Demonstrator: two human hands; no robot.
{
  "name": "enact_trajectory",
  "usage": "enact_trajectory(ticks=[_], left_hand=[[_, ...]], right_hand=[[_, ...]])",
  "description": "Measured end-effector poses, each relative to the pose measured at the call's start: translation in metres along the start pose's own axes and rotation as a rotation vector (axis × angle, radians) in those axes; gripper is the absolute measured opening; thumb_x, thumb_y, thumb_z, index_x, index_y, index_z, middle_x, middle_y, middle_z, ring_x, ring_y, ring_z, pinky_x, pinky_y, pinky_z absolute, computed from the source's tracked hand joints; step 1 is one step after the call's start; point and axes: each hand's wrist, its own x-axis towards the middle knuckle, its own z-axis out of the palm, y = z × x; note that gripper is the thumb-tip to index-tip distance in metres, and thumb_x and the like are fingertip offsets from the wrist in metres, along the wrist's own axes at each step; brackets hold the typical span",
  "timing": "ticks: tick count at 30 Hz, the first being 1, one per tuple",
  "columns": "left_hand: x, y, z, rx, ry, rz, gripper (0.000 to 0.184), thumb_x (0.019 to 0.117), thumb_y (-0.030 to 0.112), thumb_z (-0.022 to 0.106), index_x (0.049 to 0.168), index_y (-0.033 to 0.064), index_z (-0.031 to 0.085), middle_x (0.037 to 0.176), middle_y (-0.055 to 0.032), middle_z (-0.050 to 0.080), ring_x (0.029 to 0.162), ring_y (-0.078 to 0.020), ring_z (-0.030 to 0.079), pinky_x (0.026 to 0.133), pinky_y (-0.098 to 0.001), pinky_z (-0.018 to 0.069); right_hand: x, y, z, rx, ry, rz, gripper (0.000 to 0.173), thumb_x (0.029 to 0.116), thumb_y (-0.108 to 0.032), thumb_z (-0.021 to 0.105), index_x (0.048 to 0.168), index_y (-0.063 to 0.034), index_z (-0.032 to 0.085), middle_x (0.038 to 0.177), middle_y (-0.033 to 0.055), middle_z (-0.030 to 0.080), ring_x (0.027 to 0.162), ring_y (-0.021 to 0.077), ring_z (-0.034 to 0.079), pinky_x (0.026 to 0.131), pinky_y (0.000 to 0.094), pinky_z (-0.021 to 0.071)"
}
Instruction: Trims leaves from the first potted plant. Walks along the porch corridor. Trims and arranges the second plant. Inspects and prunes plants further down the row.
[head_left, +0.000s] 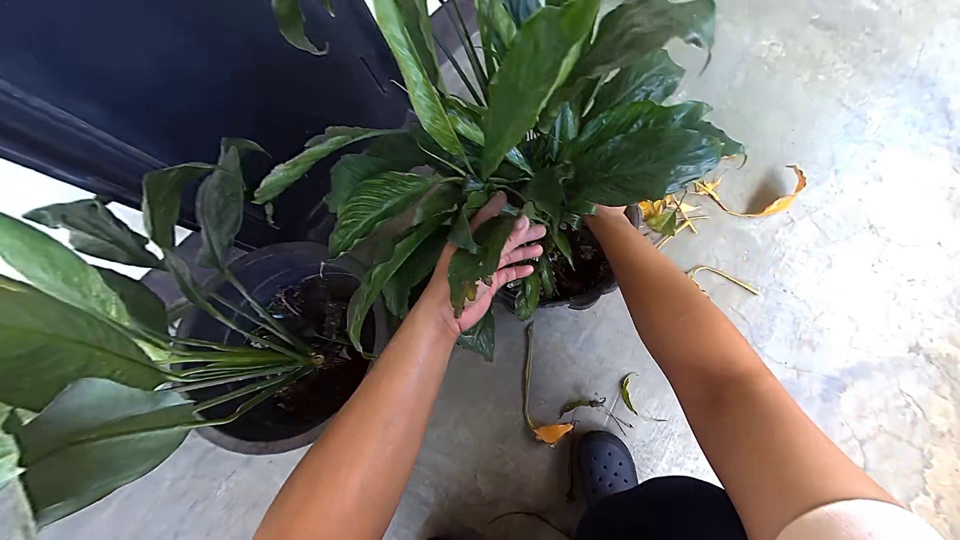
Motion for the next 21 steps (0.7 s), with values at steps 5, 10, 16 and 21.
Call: enact_trajectory(ticks=[5, 10, 16, 21], left_hand=[[-0.006, -0.001, 0.003, 0.055, -0.003, 0.012, 0.05, 0.1102, 0.022, 0.048, 0.158, 0.0176, 0.035, 0.142, -0.0106, 0.063, 0.121, -0.0271, 0.067, 0.096, -0.0405, 0.0583], [0.0, 0.0, -0.001, 0.039, 0.003, -0.006, 0.047, 0.1108, 0.021, 0.046, 0.156, 0.0158, 0.038, 0.139, -0.0109, 0.064, 0.119, -0.0262, 0.068, 0.097, -0.04, 0.058], [-0.003, -0.001, -0.001, -0.045, 0.008, -0.005, 0.045, 0.1089, 0.019, 0.051, 0.152, 0.0131, 0.043, 0.134, -0.0129, 0.067, 0.116, -0.0281, 0.07, 0.094, -0.0411, 0.06], [-0.01, 0.003, -0.002, 0.036, 0.036, -0.028, 0.046, 0.1088, 0.025, 0.052, 0.153, 0.0159, 0.042, 0.135, -0.0095, 0.067, 0.119, -0.0261, 0.068, 0.096, -0.0399, 0.0587]], right_hand=[[0.002, 0.019, -0.005, -0.049, -0.199, -0.104, 0.048, 0.1089, -0.028, 0.052, 0.147, 0.0006, 0.052, 0.153, 0.026, 0.048, 0.147, 0.044, 0.04, 0.119, 0.0614, 0.0292], [0.01, 0.018, -0.005, -0.123, -0.242, -0.048, 0.048, 0.1077, -0.032, 0.054, 0.148, -0.0062, 0.052, 0.153, 0.0242, 0.05, 0.144, 0.044, 0.044, 0.115, 0.0657, 0.0339], [0.009, 0.013, -0.001, -0.141, -0.112, -0.094, 0.045, 0.1058, -0.029, 0.057, 0.143, -0.0038, 0.058, 0.15, 0.0247, 0.052, 0.143, 0.0422, 0.045, 0.117, 0.0624, 0.0322], [-0.029, 0.007, -0.044, -0.2, -0.082, -0.049, 0.05, 0.1055, -0.029, 0.057, 0.147, -0.002, 0.053, 0.153, 0.0268, 0.048, 0.146, 0.0442, 0.041, 0.116, 0.0664, 0.03]])
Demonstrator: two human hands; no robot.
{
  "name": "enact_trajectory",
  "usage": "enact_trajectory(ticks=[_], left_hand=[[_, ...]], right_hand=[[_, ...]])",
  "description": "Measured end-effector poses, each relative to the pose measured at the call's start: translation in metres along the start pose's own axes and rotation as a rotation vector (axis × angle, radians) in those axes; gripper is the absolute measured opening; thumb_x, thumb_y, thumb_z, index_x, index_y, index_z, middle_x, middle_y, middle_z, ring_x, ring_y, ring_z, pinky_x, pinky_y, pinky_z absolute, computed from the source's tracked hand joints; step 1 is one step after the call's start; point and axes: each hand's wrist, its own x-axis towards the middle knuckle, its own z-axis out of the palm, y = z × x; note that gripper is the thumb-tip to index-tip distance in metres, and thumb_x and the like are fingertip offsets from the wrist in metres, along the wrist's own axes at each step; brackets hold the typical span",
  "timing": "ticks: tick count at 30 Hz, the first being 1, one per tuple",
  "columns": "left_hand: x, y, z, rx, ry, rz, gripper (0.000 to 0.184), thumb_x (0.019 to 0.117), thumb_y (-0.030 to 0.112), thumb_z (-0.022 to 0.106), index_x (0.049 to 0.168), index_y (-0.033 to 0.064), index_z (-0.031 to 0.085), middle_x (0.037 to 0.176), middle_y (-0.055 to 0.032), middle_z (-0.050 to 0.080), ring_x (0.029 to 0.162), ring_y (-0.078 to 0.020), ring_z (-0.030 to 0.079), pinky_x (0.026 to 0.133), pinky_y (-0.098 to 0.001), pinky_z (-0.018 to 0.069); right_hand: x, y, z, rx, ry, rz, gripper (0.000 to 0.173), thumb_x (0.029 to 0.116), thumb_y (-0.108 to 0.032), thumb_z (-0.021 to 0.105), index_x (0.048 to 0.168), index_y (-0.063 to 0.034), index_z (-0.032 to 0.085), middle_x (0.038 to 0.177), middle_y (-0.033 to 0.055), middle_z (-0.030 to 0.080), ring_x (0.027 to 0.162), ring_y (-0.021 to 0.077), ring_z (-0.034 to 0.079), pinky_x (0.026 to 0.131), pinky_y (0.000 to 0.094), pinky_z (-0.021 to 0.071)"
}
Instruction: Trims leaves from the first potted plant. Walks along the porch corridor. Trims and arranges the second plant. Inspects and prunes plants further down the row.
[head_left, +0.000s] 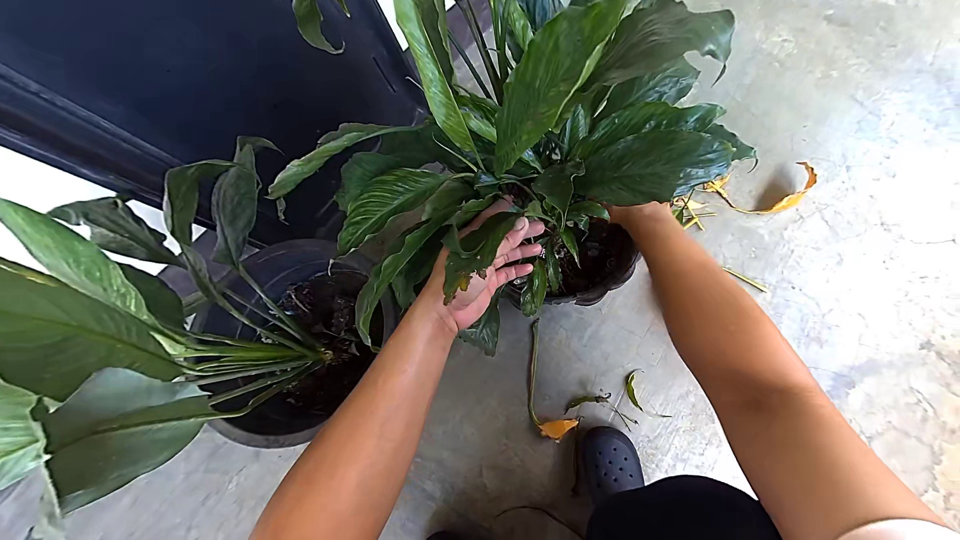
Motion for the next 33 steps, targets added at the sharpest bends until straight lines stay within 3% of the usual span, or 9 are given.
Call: enact_trajectory(ticks=[3, 6, 9, 13, 17, 21, 26, 29, 33], left_hand=[[0.005, 0.001, -0.004, 0.022, -0.005, -0.017, 0.043, 0.1095, 0.027, 0.051, 0.15, 0.0138, 0.045, 0.136, -0.0084, 0.067, 0.12, -0.0251, 0.068, 0.099, -0.0399, 0.0577], [0.008, 0.003, -0.003, 0.013, 0.015, -0.006, 0.037, 0.1106, 0.028, 0.047, 0.145, 0.0135, 0.05, 0.135, -0.0083, 0.067, 0.119, -0.0249, 0.068, 0.099, -0.0401, 0.0575], [0.007, 0.009, 0.001, -0.002, 0.042, -0.014, 0.036, 0.1111, 0.028, 0.046, 0.143, 0.0117, 0.051, 0.136, -0.008, 0.067, 0.12, -0.0237, 0.067, 0.101, -0.0396, 0.056], [0.005, 0.009, 0.002, -0.009, 0.046, -0.025, 0.038, 0.1106, 0.028, 0.047, 0.144, 0.0115, 0.05, 0.136, -0.0074, 0.067, 0.12, -0.0233, 0.068, 0.101, -0.0387, 0.0559], [0.005, 0.008, 0.0, -0.019, 0.055, -0.027, 0.039, 0.1103, 0.028, 0.048, 0.145, 0.0121, 0.05, 0.135, -0.008, 0.068, 0.119, -0.0241, 0.068, 0.101, -0.0395, 0.0562], [0.007, 0.01, 0.0, 0.002, 0.052, -0.025, 0.039, 0.1101, 0.028, 0.048, 0.145, 0.0115, 0.051, 0.136, -0.0074, 0.067, 0.12, -0.0233, 0.068, 0.1, -0.0389, 0.0562], [0.008, 0.012, 0.0, 0.027, 0.062, -0.021, 0.034, 0.1102, 0.027, 0.048, 0.139, 0.0109, 0.054, 0.133, -0.0075, 0.069, 0.118, -0.0227, 0.068, 0.099, -0.0384, 0.0567], [0.008, 0.012, 0.0, 0.025, 0.07, -0.023, 0.034, 0.1097, 0.028, 0.05, 0.139, 0.0105, 0.055, 0.132, -0.0075, 0.069, 0.119, -0.0228, 0.068, 0.1, -0.0386, 0.0562], [0.005, 0.009, -0.003, 0.031, 0.062, -0.015, 0.036, 0.1093, 0.028, 0.051, 0.141, 0.0113, 0.055, 0.132, -0.0061, 0.069, 0.119, -0.0218, 0.068, 0.099, -0.0376, 0.0563]], right_hand=[[0.01, 0.035, 0.001, -0.037, 0.119, -0.013, 0.052, 0.1021, -0.038, 0.061, 0.141, -0.0036, 0.059, 0.146, 0.0261, 0.055, 0.139, 0.0439, 0.049, 0.112, 0.067, 0.0365], [0.002, 0.046, -0.019, 0.049, 0.119, -0.144, 0.05, 0.0948, -0.028, 0.071, 0.133, 0.0025, 0.063, 0.14, 0.0305, 0.057, 0.135, 0.0477, 0.051, 0.108, 0.0697, 0.0372], [-0.008, 0.042, -0.028, 0.139, 0.042, -0.254, 0.047, 0.0883, -0.024, 0.08, 0.126, 0.0011, 0.067, 0.131, 0.0254, 0.064, 0.129, 0.0392, 0.057, 0.108, 0.0613, 0.04], [-0.02, 0.025, -0.035, 0.153, -0.014, -0.082, 0.052, 0.0994, -0.021, 0.068, 0.142, 0.0066, 0.054, 0.149, 0.0305, 0.049, 0.145, 0.0426, 0.041, 0.119, 0.0578, 0.0283], [0.012, 0.013, 0.003, 0.05, 0.022, 0.036, 0.051, 0.1055, -0.033, 0.056, 0.146, -0.002, 0.054, 0.152, 0.0256, 0.05, 0.145, 0.0425, 0.043, 0.117, 0.0644, 0.032], [0.011, 0.0, 0.004, 0.051, -0.092, 0.054, 0.05, 0.1078, -0.026, 0.053, 0.15, 0.0008, 0.048, 0.155, 0.0268, 0.045, 0.147, 0.0438, 0.04, 0.116, 0.0622, 0.0334], [0.027, 0.006, 0.012, -0.061, -0.116, -0.053, 0.051, 0.1084, -0.032, 0.052, 0.15, -0.003, 0.05, 0.154, 0.0269, 0.046, 0.146, 0.0465, 0.04, 0.116, 0.0668, 0.0308], [0.023, 0.02, 0.011, -0.104, -0.04, -0.038, 0.047, 0.1045, -0.033, 0.057, 0.141, -0.0038, 0.058, 0.146, 0.0258, 0.055, 0.139, 0.0436, 0.049, 0.111, 0.0675, 0.0361], [-0.012, 0.04, -0.015, 0.051, 0.002, -0.084, 0.047, 0.1038, -0.028, 0.059, 0.139, 0.0033, 0.058, 0.145, 0.0302, 0.054, 0.14, 0.0451, 0.047, 0.113, 0.066, 0.0346]])
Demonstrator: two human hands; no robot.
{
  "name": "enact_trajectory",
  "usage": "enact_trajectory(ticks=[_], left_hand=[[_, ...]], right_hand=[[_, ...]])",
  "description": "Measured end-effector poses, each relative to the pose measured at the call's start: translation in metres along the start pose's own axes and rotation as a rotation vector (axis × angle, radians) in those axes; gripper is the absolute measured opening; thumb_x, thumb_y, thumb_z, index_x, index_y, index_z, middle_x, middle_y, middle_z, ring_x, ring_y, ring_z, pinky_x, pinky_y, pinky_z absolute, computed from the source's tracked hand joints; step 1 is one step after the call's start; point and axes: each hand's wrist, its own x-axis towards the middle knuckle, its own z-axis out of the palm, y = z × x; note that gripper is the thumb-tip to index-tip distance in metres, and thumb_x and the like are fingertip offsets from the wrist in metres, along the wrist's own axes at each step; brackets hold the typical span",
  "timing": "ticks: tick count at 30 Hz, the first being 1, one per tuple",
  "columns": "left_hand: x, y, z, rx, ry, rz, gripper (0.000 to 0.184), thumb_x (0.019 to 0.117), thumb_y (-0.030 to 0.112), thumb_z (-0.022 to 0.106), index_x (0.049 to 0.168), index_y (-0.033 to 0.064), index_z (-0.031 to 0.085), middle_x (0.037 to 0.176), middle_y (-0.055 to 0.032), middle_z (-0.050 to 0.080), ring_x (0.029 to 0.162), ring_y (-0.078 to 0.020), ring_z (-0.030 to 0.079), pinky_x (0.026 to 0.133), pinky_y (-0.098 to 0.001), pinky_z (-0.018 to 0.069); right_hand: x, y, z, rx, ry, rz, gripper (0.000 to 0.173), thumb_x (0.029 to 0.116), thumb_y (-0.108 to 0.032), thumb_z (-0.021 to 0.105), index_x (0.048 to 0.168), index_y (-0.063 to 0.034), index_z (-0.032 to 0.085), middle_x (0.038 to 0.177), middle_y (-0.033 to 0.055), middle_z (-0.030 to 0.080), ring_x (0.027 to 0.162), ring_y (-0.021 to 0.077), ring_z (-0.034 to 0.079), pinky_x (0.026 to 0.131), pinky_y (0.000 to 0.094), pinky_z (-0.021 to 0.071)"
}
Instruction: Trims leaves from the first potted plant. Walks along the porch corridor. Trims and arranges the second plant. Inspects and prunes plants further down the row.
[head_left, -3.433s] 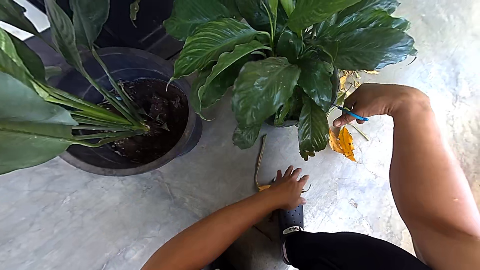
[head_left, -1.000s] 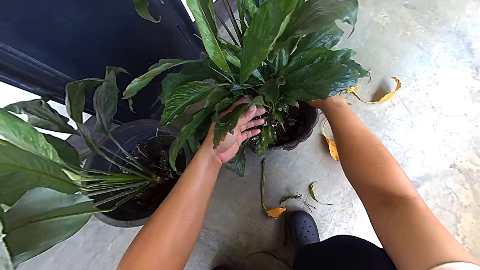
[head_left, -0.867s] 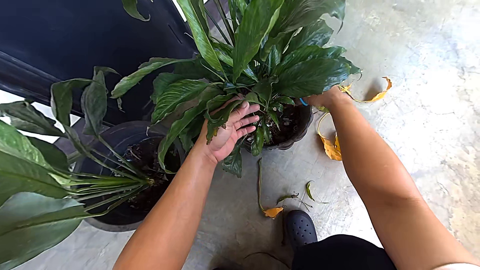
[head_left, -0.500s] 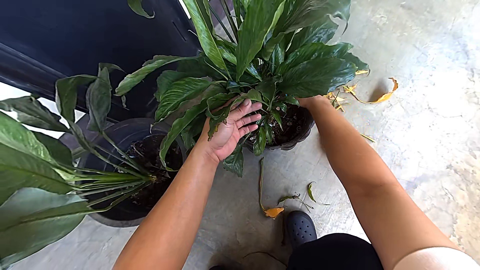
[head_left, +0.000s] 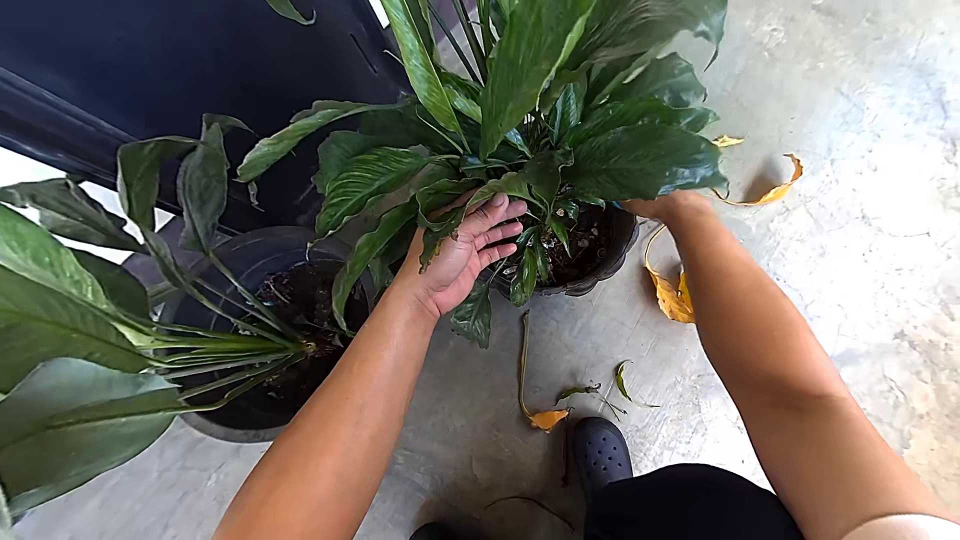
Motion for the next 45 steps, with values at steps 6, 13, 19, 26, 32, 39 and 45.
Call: enact_trajectory(ticks=[6, 13, 19, 26, 32, 39, 45], left_hand=[[-0.008, -0.011, -0.007, -0.006, -0.067, 0.079, 0.041, 0.1084, 0.021, 0.053, 0.148, 0.0126, 0.05, 0.133, -0.0089, 0.068, 0.117, -0.0231, 0.068, 0.097, -0.0383, 0.0573], [-0.07, -0.032, -0.025, 0.57, -0.636, -0.014, 0.033, 0.0976, 0.011, 0.067, 0.13, 0.0056, 0.069, 0.126, -0.0064, 0.072, 0.107, -0.0131, 0.071, 0.095, -0.0317, 0.0587], [-0.072, -0.11, -0.018, 0.759, -0.575, -0.325, 0.059, 0.1041, 0.021, 0.063, 0.156, 0.0058, 0.041, 0.143, -0.0199, 0.059, 0.13, -0.0307, 0.061, 0.112, -0.046, 0.0461], [-0.051, -0.114, -0.033, 0.615, -0.253, -0.252, 0.041, 0.1038, 0.021, 0.064, 0.142, 0.0054, 0.058, 0.13, -0.0132, 0.068, 0.118, -0.0181, 0.066, 0.106, -0.0365, 0.0506], [-0.044, -0.11, -0.036, 0.405, 0.023, -0.22, 0.051, 0.1004, 0.015, 0.067, 0.146, 0.0024, 0.049, 0.123, -0.0158, 0.065, 0.106, -0.0201, 0.068, 0.095, -0.0365, 0.0564], [-0.054, -0.117, -0.012, 0.728, -0.259, -0.271, 0.033, 0.1076, 0.024, 0.055, 0.128, 0.0, 0.065, 0.118, -0.019, 0.07, 0.108, -0.0286, 0.069, 0.102, -0.0467, 0.0528], [-0.122, -0.076, -0.012, 0.849, -0.347, -0.454, 0.055, 0.1089, 0.046, 0.047, 0.113, -0.0053, 0.068, 0.111, -0.0253, 0.069, 0.11, -0.0389, 0.066, 0.1, -0.0573, 0.048]], right_hand=[[-0.008, 0.055, -0.02, 0.118, 0.281, -0.081, 0.037, 0.0914, -0.019, 0.072, 0.121, 0.0022, 0.067, 0.12, 0.0293, 0.067, 0.117, 0.0468, 0.063, 0.098, 0.0709, 0.0451], [-0.039, 0.161, -0.009, 0.355, 0.487, 0.445, 0.057, 0.0867, -0.029, 0.079, 0.133, -0.0023, 0.061, 0.116, 0.0316, 0.066, 0.106, 0.0511, 0.063, 0.088, 0.0738, 0.0462], [-0.041, 0.152, 0.021, 0.449, 0.312, 0.464, 0.052, 0.0935, -0.036, 0.077, 0.129, -0.0009, 0.062, 0.113, 0.0225, 0.069, 0.09, 0.0309, 0.063, 0.079, 0.0545, 0.049], [-0.036, 0.127, 0.033, 0.367, -0.009, 0.437, 0.04, 0.0981, -0.036, 0.072, 0.12, -0.0027, 0.067, 0.088, 0.0118, 0.073, 0.063, 0.0142, 0.056, 0.059, 0.0363, 0.0445], [-0.027, 0.121, 0.044, 0.438, 0.004, 0.464, 0.037, 0.0968, -0.038, 0.073, 0.116, -0.0061, 0.068, 0.078, 0.003, 0.072, 0.051, 0.004, 0.052, 0.048, 0.0223, 0.0392], [-0.03, 0.104, 0.07, 0.437, 0.045, 0.527, 0.05, 0.0966, -0.044, 0.071, 0.125, -0.0033, 0.066, 0.096, 0.0125, 0.072, 0.073, 0.0201, 0.063, 0.068, 0.0417, 0.0517], [-0.106, 0.062, 0.082, 0.258, -0.339, 0.574, 0.05, 0.0959, -0.044, 0.072, 0.119, -0.0002, 0.068, 0.101, 0.0177, 0.071, 0.083, 0.0287, 0.067, 0.076, 0.0494, 0.0532]])
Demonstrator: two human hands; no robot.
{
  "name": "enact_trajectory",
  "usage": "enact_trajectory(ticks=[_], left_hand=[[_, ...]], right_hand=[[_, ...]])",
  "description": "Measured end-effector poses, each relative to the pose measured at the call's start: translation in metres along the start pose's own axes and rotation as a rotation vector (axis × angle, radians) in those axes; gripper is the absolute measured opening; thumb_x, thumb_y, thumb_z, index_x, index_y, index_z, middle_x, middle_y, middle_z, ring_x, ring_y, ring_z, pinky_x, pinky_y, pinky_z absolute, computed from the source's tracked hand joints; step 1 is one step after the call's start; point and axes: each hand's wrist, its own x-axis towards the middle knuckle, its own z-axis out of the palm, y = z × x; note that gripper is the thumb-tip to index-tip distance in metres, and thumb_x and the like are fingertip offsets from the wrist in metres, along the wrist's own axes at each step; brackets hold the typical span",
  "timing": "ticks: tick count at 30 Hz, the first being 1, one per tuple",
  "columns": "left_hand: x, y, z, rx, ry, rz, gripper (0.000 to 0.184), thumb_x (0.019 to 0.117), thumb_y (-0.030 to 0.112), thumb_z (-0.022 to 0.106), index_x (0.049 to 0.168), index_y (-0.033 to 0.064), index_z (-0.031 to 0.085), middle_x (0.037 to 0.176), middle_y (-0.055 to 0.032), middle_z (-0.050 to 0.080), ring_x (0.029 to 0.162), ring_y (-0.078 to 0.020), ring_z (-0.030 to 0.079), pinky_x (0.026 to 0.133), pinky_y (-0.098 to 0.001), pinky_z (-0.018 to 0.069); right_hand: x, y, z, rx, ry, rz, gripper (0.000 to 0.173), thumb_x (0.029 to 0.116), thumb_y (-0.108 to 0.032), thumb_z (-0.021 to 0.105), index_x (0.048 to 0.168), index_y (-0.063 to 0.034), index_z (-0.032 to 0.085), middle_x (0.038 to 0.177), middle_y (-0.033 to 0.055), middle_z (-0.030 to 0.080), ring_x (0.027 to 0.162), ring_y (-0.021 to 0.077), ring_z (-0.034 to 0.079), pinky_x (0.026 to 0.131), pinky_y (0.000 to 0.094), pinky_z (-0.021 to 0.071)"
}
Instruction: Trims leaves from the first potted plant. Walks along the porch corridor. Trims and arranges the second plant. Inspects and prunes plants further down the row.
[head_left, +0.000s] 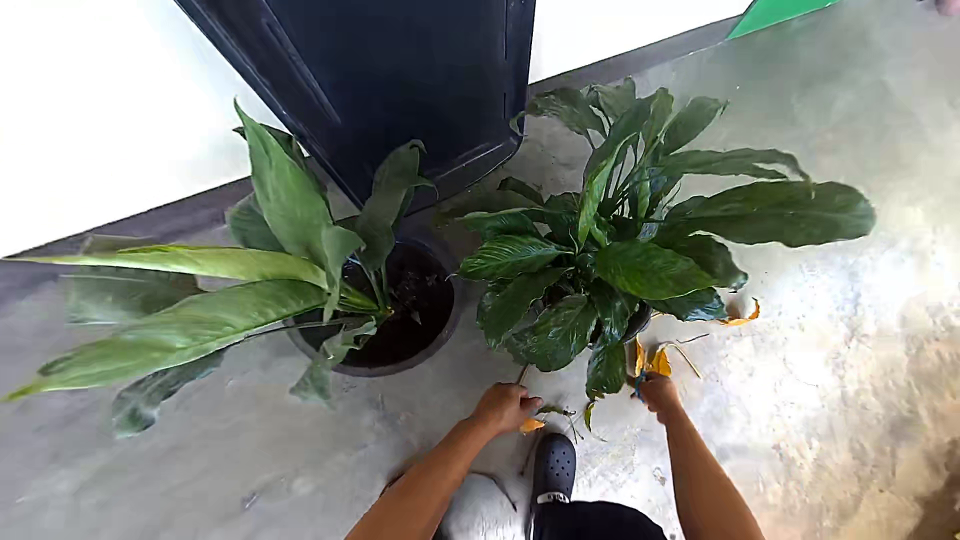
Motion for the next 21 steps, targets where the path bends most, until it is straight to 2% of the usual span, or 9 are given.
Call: enact_trajectory(ticks=[3, 5, 6, 9, 11, 14, 16, 19, 21], left_hand=[[-0.054, 0.039, -0.029, -0.193, 0.114, 0.107, 0.042, 0.1055, 0.035, 0.059, 0.118, -0.0038, 0.068, 0.108, -0.0211, 0.07, 0.101, -0.0311, 0.068, 0.097, -0.0499, 0.052], [-0.075, 0.076, -0.055, -0.386, 0.241, 0.206, 0.034, 0.1047, 0.025, 0.06, 0.124, -0.0016, 0.066, 0.115, -0.0168, 0.071, 0.105, -0.023, 0.069, 0.099, -0.0414, 0.0541], [-0.077, 0.095, -0.069, -0.497, 0.312, 0.24, 0.031, 0.1047, 0.021, 0.059, 0.125, -0.0019, 0.065, 0.117, -0.0162, 0.07, 0.106, -0.0212, 0.07, 0.1, -0.039, 0.0546], [-0.052, 0.14, -0.104, -0.728, 0.488, 0.237, 0.032, 0.1062, 0.014, 0.056, 0.134, -0.001, 0.058, 0.127, -0.0171, 0.067, 0.112, -0.0245, 0.07, 0.101, -0.0427, 0.057], [-0.017, 0.156, -0.125, -0.664, 0.547, 0.117, 0.042, 0.106, 0.012, 0.054, 0.147, 0.0046, 0.049, 0.142, -0.0163, 0.06, 0.122, -0.0284, 0.066, 0.103, -0.0487, 0.0546], [0.022, 0.166, -0.142, -0.57, 0.516, -0.033, 0.057, 0.1034, 0.009, 0.055, 0.157, 0.0073, 0.034, 0.155, -0.0163, 0.048, 0.135, -0.0345, 0.056, 0.108, -0.0569, 0.0486], [0.032, 0.171, -0.147, -0.521, 0.501, -0.055, 0.06, 0.1009, 0.005, 0.056, 0.156, 0.0052, 0.033, 0.155, -0.0158, 0.049, 0.139, -0.0326, 0.053, 0.113, -0.0545, 0.0439], [0.038, 0.172, -0.147, -0.476, 0.54, -0.094, 0.061, 0.0967, 0.011, 0.068, 0.149, 0.0008, 0.039, 0.138, -0.0196, 0.061, 0.128, -0.0343, 0.06, 0.108, -0.054, 0.0484], [0.039, 0.169, -0.144, -0.45, 0.533, -0.139, 0.057, 0.0974, 0.017, 0.069, 0.145, 0.0, 0.042, 0.133, -0.0206, 0.064, 0.124, -0.036, 0.062, 0.106, -0.0558, 0.0497]], right_hand=[[-0.045, 0.017, 0.012, -0.051, -0.132, 0.043, 0.054, 0.0955, -0.048, 0.071, 0.119, 0.0008, 0.067, 0.103, 0.0191, 0.072, 0.087, 0.0312, 0.069, 0.081, 0.0523, 0.0534], [-0.077, 0.03, 0.021, -0.004, -0.168, 0.089, 0.054, 0.0951, -0.047, 0.072, 0.12, 0.0009, 0.067, 0.103, 0.0197, 0.072, 0.09, 0.0328, 0.069, 0.085, 0.0543, 0.0533], [-0.094, 0.036, 0.025, 0.05, -0.167, 0.11, 0.053, 0.0948, -0.046, 0.073, 0.12, 0.0003, 0.067, 0.102, 0.0189, 0.072, 0.088, 0.0315, 0.069, 0.083, 0.0532, 0.0537], [-0.15, 0.051, 0.029, 0.265, -0.144, 0.159, 0.043, 0.0955, -0.039, 0.075, 0.118, -0.0019, 0.068, 0.088, 0.0115, 0.072, 0.069, 0.0197, 0.063, 0.066, 0.0406, 0.051], [-0.182, 0.055, 0.024, 0.399, -0.12, 0.186, 0.035, 0.0959, -0.033, 0.075, 0.112, -0.0033, 0.07, 0.079, 0.0071, 0.072, 0.058, 0.0124, 0.059, 0.056, 0.0318, 0.0462], [-0.219, 0.056, 0.007, 0.549, -0.142, 0.137, 0.025, 0.0952, -0.023, 0.077, 0.108, -0.0022, 0.071, 0.075, 0.0048, 0.072, 0.054, 0.007, 0.058, 0.05, 0.0247, 0.0439], [-0.234, 0.05, -0.012, 0.656, -0.227, 0.03, 0.022, 0.0939, -0.016, 0.076, 0.109, 0.0001, 0.07, 0.074, 0.0042, 0.073, 0.055, 0.0045, 0.06, 0.049, 0.0207, 0.0449], [-0.232, 0.026, -0.046, 0.699, -0.388, -0.133, 0.027, 0.0907, -0.014, 0.075, 0.112, 0.0013, 0.066, 0.078, 0.0029, 0.073, 0.064, 0.0082, 0.067, 0.06, 0.0237, 0.0559], [-0.219, -0.001, -0.07, 0.645, -0.463, -0.231, 0.029, 0.0909, -0.015, 0.074, 0.114, 0.0008, 0.065, 0.079, 0.0012, 0.072, 0.067, 0.009, 0.068, 0.065, 0.0261, 0.0585]])
